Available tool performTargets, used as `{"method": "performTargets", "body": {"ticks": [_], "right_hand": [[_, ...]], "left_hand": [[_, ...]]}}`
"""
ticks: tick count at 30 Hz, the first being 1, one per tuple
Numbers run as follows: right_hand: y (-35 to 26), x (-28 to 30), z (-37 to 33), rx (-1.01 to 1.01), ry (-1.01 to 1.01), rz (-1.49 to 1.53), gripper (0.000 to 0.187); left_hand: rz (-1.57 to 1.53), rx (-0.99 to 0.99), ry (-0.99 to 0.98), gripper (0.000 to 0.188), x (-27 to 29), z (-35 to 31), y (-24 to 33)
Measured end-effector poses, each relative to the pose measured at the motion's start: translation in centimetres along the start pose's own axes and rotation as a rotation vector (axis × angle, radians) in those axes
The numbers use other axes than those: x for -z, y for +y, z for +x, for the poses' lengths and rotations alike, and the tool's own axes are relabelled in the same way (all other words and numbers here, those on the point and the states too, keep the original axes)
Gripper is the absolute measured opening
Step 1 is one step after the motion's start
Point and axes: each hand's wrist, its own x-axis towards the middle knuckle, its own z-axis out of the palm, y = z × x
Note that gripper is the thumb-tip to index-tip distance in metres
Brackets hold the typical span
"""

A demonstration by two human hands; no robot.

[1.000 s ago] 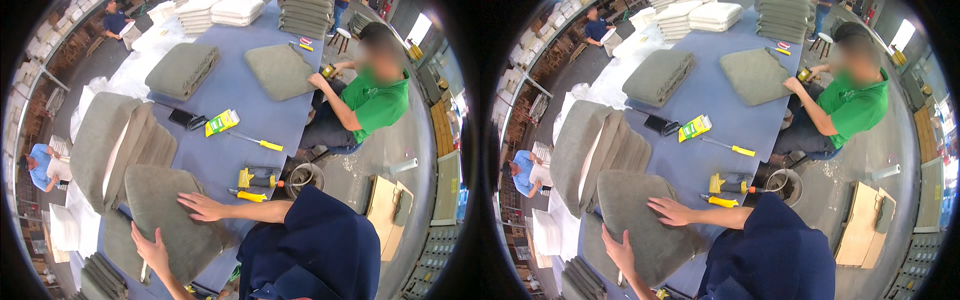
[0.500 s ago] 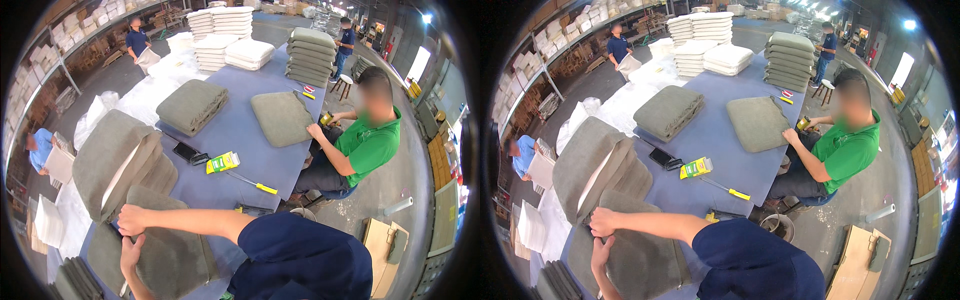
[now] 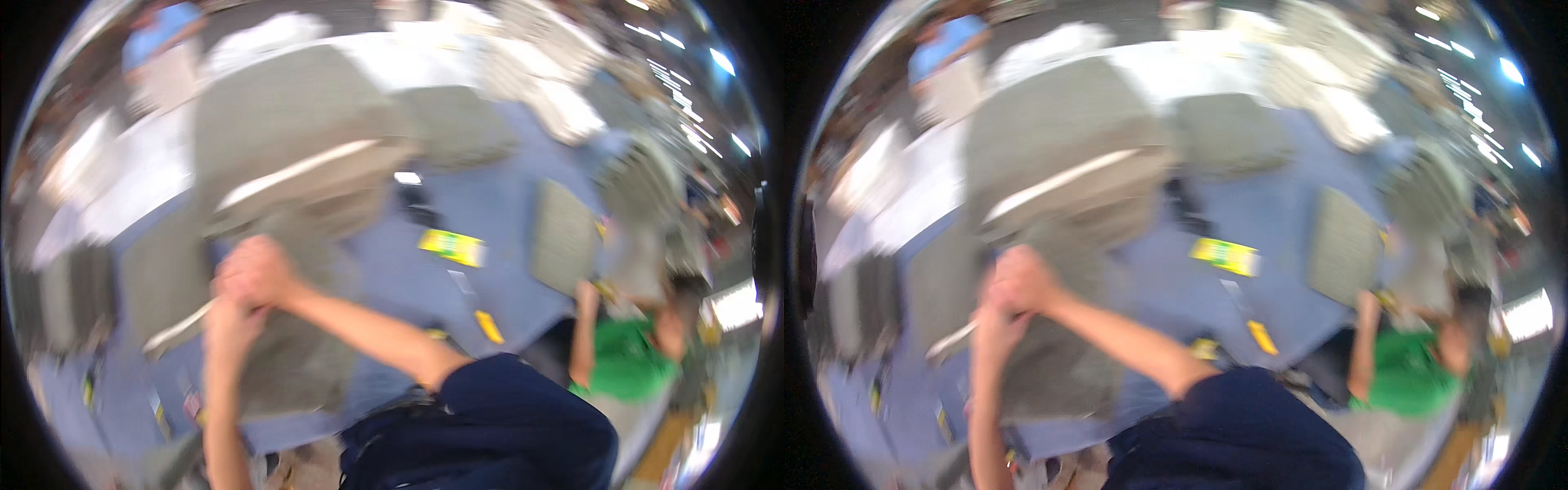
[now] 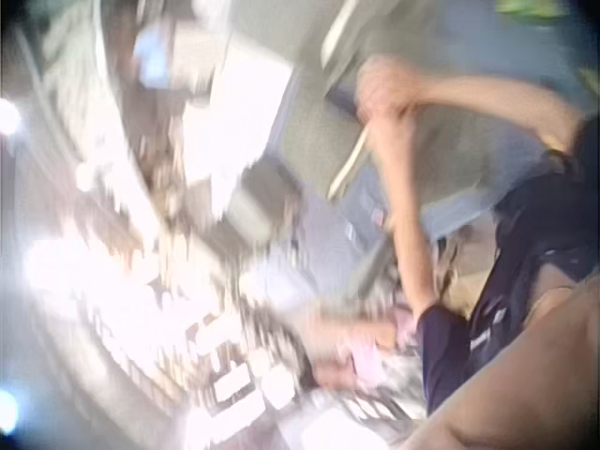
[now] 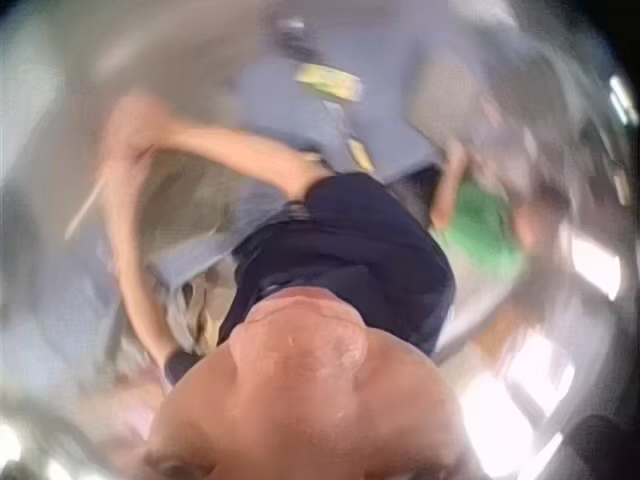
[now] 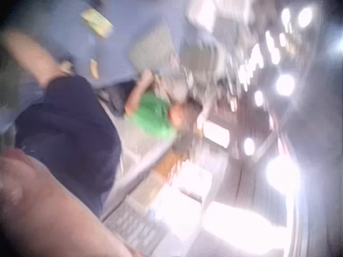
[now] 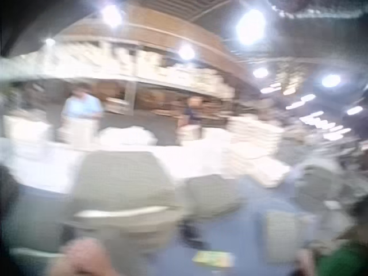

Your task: The person folds and rolls green fabric around foam inserts, then uses a staple gun to secure the edges. The person repeatedly handles multiple cushion units, aligning fabric and fastening them on a work table.

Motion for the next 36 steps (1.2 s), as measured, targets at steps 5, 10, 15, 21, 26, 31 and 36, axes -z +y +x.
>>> {"method": "performTargets", "body": {"ticks": [5, 10, 15, 21, 26, 31, 36], "right_hand": [[1.2, 4.1, -4.2, -0.034, -0.046, -0.292, 0.033], [-1.5, 5.5, -1.7, -0.139, -0.042, -0.227, 0.056], [-3.6, 9.7, -5.7, -0.168, 0.012, -0.256, 0.058], [-4.9, 12.6, -7.8, -0.063, 0.085, -0.355, 0.063], [-4.7, 13.1, -8.2, -0.048, 0.073, -0.372, 0.061], [-3.4, 13.2, -9.7, -0.082, 0.047, -0.37, 0.056], [-5.2, 12.0, -9.0, -0.109, 0.14, -0.337, 0.061]], "left_hand": [[0.103, 0.054, -0.135, 0.068, -1.8, 1.3, 2.4], [0.109, -0.049, 0.036, 0.124, 0.4, 1.4, 3.0], [0.149, -0.069, 0.114, 0.126, -2.8, -1.3, 8.7], [0.215, -0.033, 0.306, 0.061, -5.8, -2.8, 13.3], [0.222, -0.019, 0.344, 0.055, -6.3, -2.8, 13.7], [0.22, -0.027, 0.357, 0.057, -7.1, -3.1, 13.8], [0.236, -0.046, 0.333, 0.061, -7.0, -3.2, 13.1]]}}
